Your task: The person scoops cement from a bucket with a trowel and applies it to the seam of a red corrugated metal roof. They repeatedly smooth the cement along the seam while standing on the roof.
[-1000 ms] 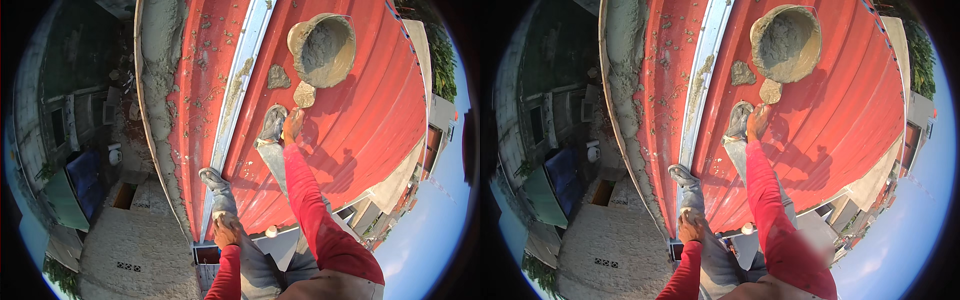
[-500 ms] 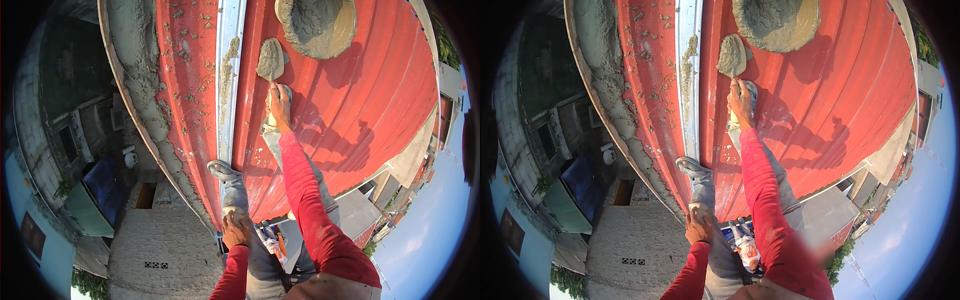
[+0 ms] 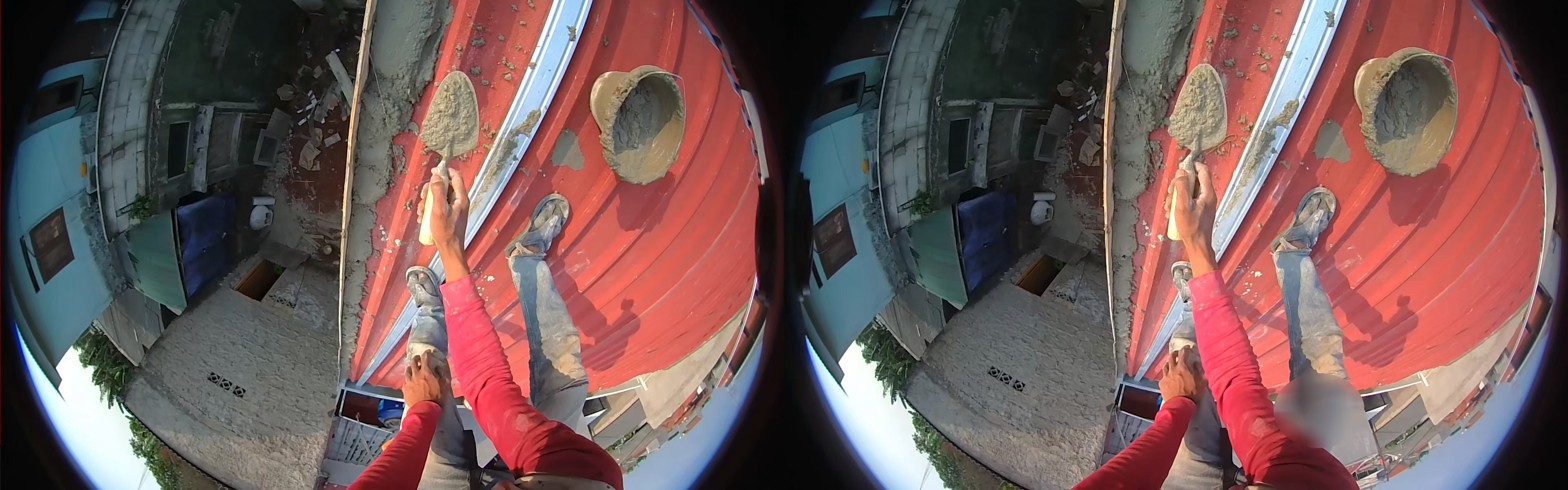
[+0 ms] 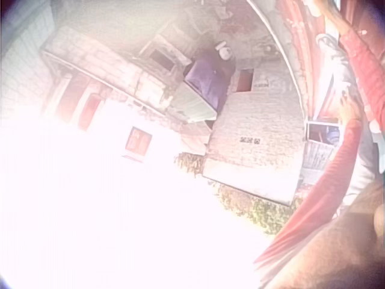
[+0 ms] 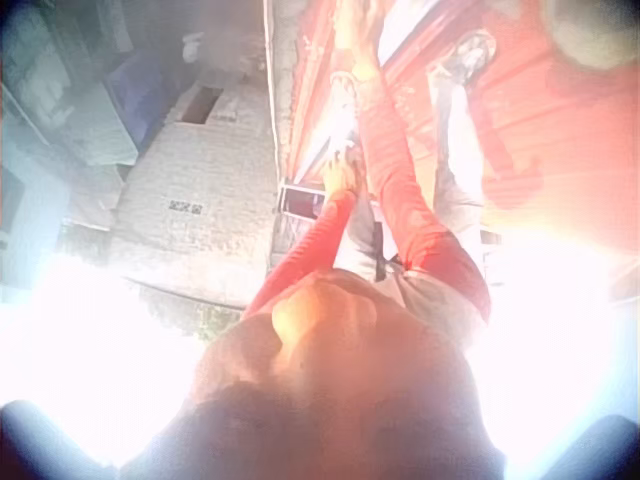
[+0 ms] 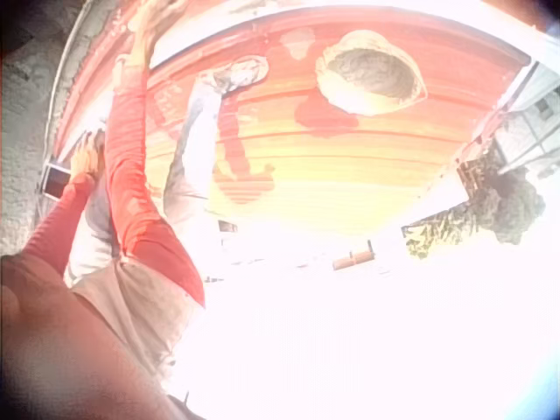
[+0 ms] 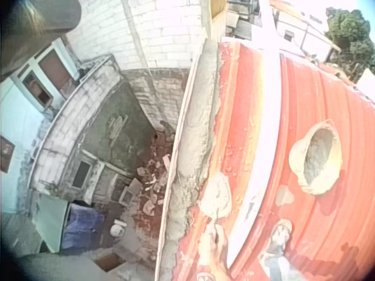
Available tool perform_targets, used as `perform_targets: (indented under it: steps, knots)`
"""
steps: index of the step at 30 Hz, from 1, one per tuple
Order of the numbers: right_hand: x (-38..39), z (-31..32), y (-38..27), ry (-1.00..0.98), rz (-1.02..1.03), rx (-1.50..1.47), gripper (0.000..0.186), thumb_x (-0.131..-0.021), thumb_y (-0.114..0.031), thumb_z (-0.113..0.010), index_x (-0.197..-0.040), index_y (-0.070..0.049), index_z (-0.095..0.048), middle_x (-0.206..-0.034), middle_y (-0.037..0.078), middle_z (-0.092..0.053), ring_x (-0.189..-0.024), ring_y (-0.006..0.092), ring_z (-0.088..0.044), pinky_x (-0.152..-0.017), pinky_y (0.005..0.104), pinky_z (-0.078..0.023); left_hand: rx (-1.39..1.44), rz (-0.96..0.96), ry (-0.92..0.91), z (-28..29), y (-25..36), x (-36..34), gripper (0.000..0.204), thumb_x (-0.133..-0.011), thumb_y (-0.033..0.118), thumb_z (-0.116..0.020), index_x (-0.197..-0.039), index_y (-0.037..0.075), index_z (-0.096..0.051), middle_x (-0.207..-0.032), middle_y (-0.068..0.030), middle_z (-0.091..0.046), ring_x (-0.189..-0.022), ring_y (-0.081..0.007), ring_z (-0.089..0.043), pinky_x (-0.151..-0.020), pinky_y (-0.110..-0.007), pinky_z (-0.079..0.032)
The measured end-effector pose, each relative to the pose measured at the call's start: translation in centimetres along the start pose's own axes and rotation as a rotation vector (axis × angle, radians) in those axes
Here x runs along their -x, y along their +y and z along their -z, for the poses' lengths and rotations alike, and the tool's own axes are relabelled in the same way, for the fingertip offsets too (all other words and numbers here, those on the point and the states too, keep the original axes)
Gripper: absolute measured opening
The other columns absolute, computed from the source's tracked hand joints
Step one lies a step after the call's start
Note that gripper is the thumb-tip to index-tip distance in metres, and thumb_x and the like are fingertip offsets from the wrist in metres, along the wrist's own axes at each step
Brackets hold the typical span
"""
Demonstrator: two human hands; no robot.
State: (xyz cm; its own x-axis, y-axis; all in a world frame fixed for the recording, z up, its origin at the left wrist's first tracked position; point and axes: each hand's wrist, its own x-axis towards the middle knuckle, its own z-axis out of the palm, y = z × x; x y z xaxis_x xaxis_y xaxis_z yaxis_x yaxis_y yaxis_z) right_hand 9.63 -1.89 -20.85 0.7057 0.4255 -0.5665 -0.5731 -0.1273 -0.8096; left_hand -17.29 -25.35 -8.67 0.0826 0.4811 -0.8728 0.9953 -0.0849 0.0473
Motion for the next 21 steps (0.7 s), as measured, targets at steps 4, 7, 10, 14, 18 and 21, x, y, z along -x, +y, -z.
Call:
perform_targets:
  steps: [4,7,10,14,18,21]
  knots:
    - [-1.3,-6.6,1.4,0.036,0.068,0.267,0.034,-0.103,-0.028,-0.068,-0.121,-0.002,-0.058,-0.085,0.011,-0.067,-0.058,0.0193,-0.067,-0.051,0.0364,-0.054,0.069,-0.003,-0.02,-1.0,-0.6,0.4,0.057,-0.094,0.038,-0.063,-0.148,0.02,-0.054,-0.148,-0.0147,-0.056,-0.133,-0.0429,-0.055,-0.102,-0.052,-0.054]
    - [-2.3,-8.4,1.4,0.097,0.313,0.488,0.03,-0.101,-0.028,-0.069,-0.118,-0.005,-0.06,-0.091,0.017,-0.071,-0.07,0.0298,-0.072,-0.058,0.0429,-0.057,0.079,-0.008,0.019,-1.1,0.0,0.7,0.056,-0.094,0.037,-0.063,-0.146,0.019,-0.055,-0.146,-0.0155,-0.057,-0.132,-0.0436,-0.056,-0.101,-0.052,-0.055]
    - [-1.4,-8.0,0.6,0.093,0.417,0.617,0.029,-0.1,-0.029,-0.068,-0.117,-0.007,-0.06,-0.096,0.02,-0.072,-0.084,0.0415,-0.072,-0.072,0.051,-0.056,0.084,-0.003,0.053,-1.5,-0.2,1.3,0.057,-0.093,0.038,-0.063,-0.146,0.019,-0.054,-0.145,-0.0167,-0.057,-0.133,-0.0457,-0.055,-0.101,-0.053,-0.055]
    - [-0.9,-5.1,0.9,0.051,0.426,0.752,0.03,-0.101,-0.025,-0.068,-0.121,-0.005,-0.058,-0.102,0.022,-0.071,-0.094,0.0435,-0.071,-0.078,0.0514,-0.056,0.115,0.033,0.039,-2.1,-0.4,1.6,0.058,-0.092,0.038,-0.064,-0.147,0.021,-0.054,-0.147,-0.0173,-0.055,-0.134,-0.0477,-0.054,-0.102,-0.055,-0.054]
    - [-0.4,-3.1,1.1,-0.029,0.618,0.759,0.034,-0.101,-0.019,-0.07,-0.126,-0.003,-0.055,-0.105,0.022,-0.071,-0.091,0.0419,-0.073,-0.077,0.0487,-0.058,0.092,0.048,0.052,-2.2,-0.8,1.5,0.057,-0.091,0.036,-0.065,-0.145,0.022,-0.055,-0.149,-0.016,-0.054,-0.134,-0.0476,-0.054,-0.102,-0.056,-0.054]
    - [-2.7,-3.5,-0.8,-0.008,0.764,0.699,0.032,-0.102,-0.019,-0.07,-0.125,-0.003,-0.055,-0.101,0.02,-0.071,-0.084,0.0387,-0.073,-0.071,0.0481,-0.058,0.089,0.012,0.057,-2.9,-0.8,1.2,0.058,-0.09,0.035,-0.066,-0.145,0.021,-0.056,-0.149,-0.0149,-0.054,-0.134,-0.0466,-0.054,-0.102,-0.055,-0.054]
